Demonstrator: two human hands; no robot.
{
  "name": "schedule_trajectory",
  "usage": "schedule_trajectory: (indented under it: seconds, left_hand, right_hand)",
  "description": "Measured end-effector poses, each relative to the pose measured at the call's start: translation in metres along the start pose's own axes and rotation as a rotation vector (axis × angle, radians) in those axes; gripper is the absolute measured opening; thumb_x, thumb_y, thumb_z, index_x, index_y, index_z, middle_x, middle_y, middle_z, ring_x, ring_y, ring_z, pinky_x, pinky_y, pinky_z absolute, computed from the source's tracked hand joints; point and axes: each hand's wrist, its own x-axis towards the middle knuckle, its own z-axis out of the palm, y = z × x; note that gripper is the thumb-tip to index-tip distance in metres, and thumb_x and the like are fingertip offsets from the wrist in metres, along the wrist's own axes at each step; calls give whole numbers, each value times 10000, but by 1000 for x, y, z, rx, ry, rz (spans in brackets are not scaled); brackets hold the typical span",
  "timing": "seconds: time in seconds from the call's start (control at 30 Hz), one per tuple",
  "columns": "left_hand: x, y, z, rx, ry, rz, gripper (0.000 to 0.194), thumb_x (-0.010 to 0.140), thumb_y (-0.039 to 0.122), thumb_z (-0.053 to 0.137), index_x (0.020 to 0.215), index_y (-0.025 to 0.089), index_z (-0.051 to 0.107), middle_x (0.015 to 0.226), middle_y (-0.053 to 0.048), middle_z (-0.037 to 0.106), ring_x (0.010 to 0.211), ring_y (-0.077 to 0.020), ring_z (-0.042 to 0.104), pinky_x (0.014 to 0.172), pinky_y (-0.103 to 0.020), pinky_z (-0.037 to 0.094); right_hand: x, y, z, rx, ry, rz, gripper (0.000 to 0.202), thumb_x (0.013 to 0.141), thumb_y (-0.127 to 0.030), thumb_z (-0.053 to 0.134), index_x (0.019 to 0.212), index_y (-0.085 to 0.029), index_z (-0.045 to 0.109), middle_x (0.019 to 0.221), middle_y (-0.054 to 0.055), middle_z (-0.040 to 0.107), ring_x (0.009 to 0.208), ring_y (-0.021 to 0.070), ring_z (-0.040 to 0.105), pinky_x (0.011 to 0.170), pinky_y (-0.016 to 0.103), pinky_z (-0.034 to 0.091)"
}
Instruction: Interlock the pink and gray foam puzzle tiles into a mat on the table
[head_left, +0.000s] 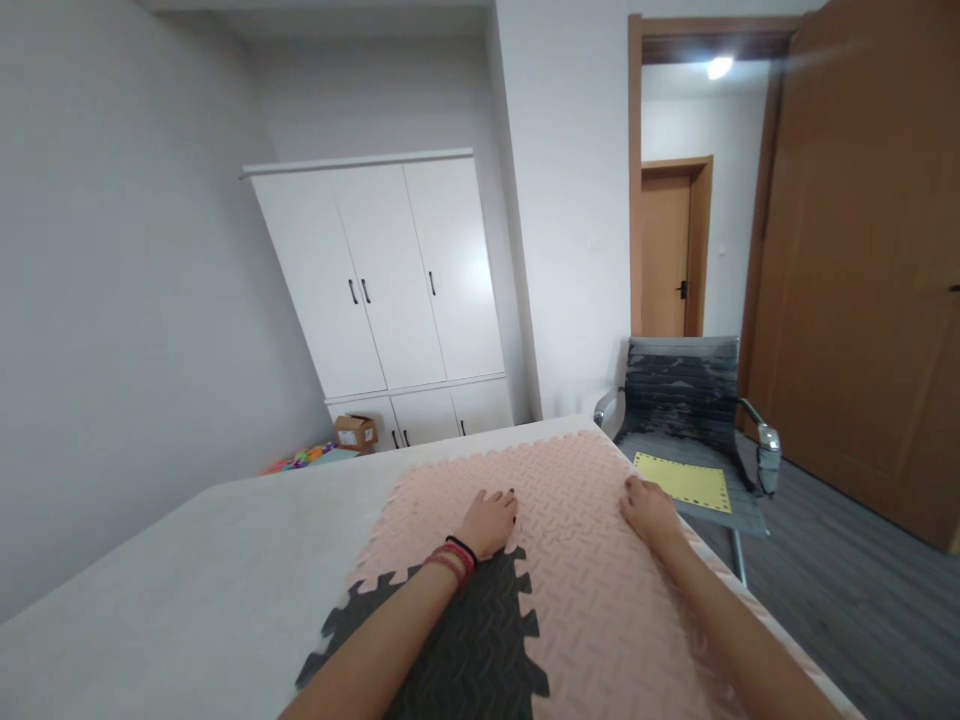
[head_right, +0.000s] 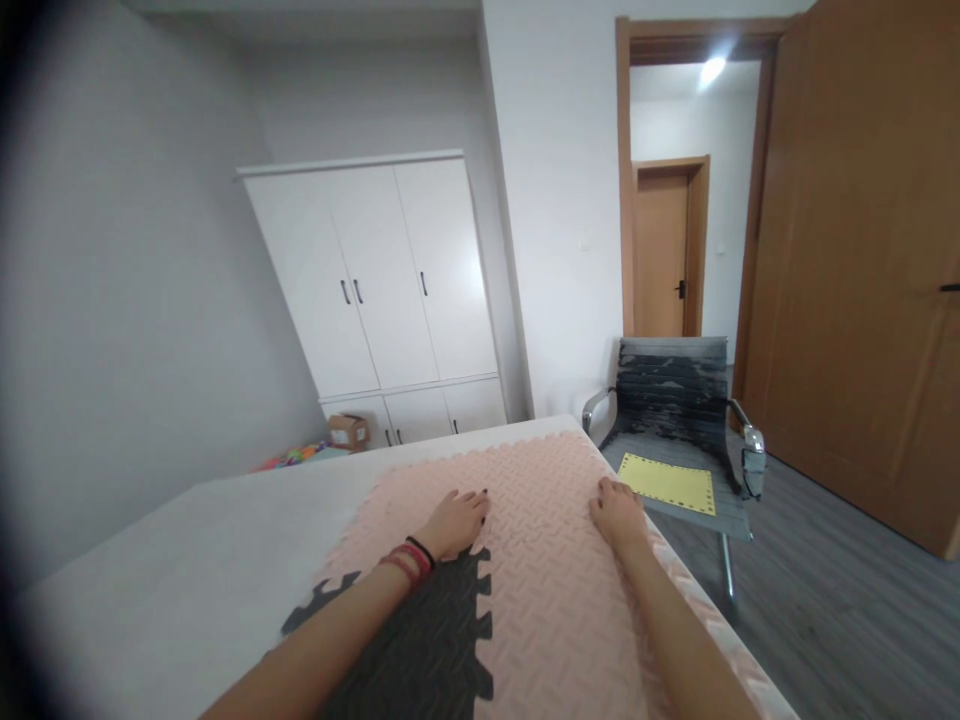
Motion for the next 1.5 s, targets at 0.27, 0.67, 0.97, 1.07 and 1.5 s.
schedule_trajectory:
  seconds: [0.27, 0.67, 0.97, 1.07, 1.5]
  left_hand:
    - [-19, 16, 30, -78, -54, -122, 535, 922, 323, 196, 1444, 237, 276, 1533, -12, 258, 1414, -196, 209, 1137, -450, 200]
    - [-111, 15, 10, -81, -25, -282, 570, 897, 249, 212, 1450, 121, 264, 1535, -59, 239, 1414, -168, 204, 1163, -374, 179]
    - [-121, 29, -6, -50, -21, -195, 515, 912, 332, 275, 1368, 141, 421, 1433, -84, 443, 1325, -205, 391, 1128, -421, 263]
    - [-116, 37, -5, -19, 30, -212, 498, 918, 293, 244, 1334, 118, 454, 1404, -119, 472, 1303, -229, 417, 1103, -453, 287]
    - [-152, 8, -6, 126, 30, -478, 610, 902, 404, 244, 1352, 30, 417, 1436, -217, 391, 1347, -360, 318, 1105, -583, 122]
  right_hand:
    - [0, 2, 2, 23, 24, -3, 279, 856, -300, 416, 1055, -160, 553, 1062, 123, 636, 1057, 235, 532, 857, 331, 354]
    - [1, 7, 5, 28, 17, 2, 303, 861, -303, 387, 1071, -151, 544, 1023, 128, 643, 1027, 247, 550, 828, 344, 369]
    - [1, 8, 6, 10, 12, 1, 288, 865, -297, 386, 1067, -159, 538, 1027, 117, 643, 1031, 248, 548, 824, 340, 368]
    - [1, 8, 7, 7, 10, 5, 292, 863, -300, 383, 1069, -159, 535, 1042, 124, 638, 1037, 247, 548, 825, 342, 369]
    - [2, 12, 12, 34, 25, -25, 268, 863, -293, 368, 1032, -164, 531, 983, 101, 642, 999, 253, 552, 791, 348, 362]
